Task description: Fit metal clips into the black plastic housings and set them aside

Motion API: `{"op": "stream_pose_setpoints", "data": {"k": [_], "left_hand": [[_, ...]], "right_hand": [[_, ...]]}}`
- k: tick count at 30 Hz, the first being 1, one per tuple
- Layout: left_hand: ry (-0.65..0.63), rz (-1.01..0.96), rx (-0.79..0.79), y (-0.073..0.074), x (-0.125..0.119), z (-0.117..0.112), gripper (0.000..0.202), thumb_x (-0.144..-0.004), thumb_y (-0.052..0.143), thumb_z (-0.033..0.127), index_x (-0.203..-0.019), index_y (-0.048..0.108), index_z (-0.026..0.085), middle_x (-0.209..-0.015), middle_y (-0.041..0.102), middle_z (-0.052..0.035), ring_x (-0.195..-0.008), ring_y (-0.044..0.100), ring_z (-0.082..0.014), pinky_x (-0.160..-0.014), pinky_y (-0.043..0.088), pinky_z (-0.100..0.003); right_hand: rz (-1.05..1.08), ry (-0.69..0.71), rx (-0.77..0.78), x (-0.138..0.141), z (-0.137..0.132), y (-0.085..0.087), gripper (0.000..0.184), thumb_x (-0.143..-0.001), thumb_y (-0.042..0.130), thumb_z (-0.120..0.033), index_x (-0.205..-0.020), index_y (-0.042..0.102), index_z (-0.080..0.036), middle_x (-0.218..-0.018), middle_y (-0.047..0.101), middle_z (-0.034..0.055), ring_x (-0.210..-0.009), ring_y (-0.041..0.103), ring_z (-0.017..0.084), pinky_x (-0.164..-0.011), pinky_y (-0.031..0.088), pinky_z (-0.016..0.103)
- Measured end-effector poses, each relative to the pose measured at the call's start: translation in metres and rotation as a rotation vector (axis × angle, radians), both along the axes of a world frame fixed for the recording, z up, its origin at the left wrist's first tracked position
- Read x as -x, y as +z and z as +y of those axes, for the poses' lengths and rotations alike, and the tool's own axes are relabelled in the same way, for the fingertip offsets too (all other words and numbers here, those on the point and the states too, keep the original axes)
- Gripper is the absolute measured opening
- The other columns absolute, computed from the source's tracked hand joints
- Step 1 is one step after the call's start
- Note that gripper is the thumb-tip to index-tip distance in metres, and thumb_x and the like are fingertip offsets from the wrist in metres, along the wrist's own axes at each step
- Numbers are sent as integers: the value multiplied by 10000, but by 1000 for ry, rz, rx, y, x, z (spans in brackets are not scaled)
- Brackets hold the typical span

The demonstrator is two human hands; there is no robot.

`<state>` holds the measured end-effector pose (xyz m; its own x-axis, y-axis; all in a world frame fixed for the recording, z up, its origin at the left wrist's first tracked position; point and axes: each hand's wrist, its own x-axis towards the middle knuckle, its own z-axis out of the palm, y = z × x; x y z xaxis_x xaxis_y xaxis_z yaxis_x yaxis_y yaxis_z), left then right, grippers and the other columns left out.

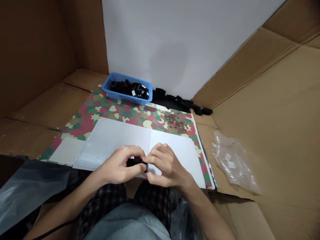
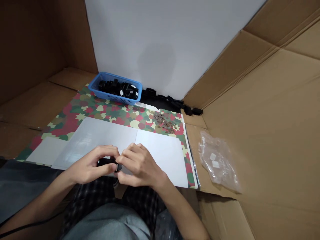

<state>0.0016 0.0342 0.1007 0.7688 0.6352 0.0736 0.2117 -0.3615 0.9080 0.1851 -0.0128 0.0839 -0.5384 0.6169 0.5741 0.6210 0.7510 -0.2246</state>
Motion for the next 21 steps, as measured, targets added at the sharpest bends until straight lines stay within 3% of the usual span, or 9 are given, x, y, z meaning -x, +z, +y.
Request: {"op": "stream_pose_setpoints", "data": {"k": [16, 18, 21], "left_hand": [[47, -150, 78, -10, -7, -3, 144, -739, 523, 240, -607, 525, 183, -599, 517, 11, -578, 470, -132, -568, 370, -250], [85, -167, 65, -11, -6, -3, 139, -750, 524, 247, -631, 557, 183, -605, 536, 6, -578, 479, -137, -568, 371, -256], [152, -191, 3, -11, -4, -4, 131, -766, 524, 240, -671, 592, 181, -619, 565, -2, -575, 488, -138, -566, 367, -259]], "right_hand": [[-9, 47, 40, -2, 1, 5, 92, -825, 493, -204, -844, 577, -174, -670, 552, 19, -690, 441, 187, -615, 330, 319], [79, 17, 170, -4, 0, 2, 124, -861, 495, -253, -915, 574, -174, -712, 565, 20, -715, 477, 186, -655, 362, 325], [368, -52, 523, -7, -3, -4, 183, -895, 500, -357, -945, 555, -190, -799, 567, 22, -746, 534, 164, -695, 413, 310]]}}
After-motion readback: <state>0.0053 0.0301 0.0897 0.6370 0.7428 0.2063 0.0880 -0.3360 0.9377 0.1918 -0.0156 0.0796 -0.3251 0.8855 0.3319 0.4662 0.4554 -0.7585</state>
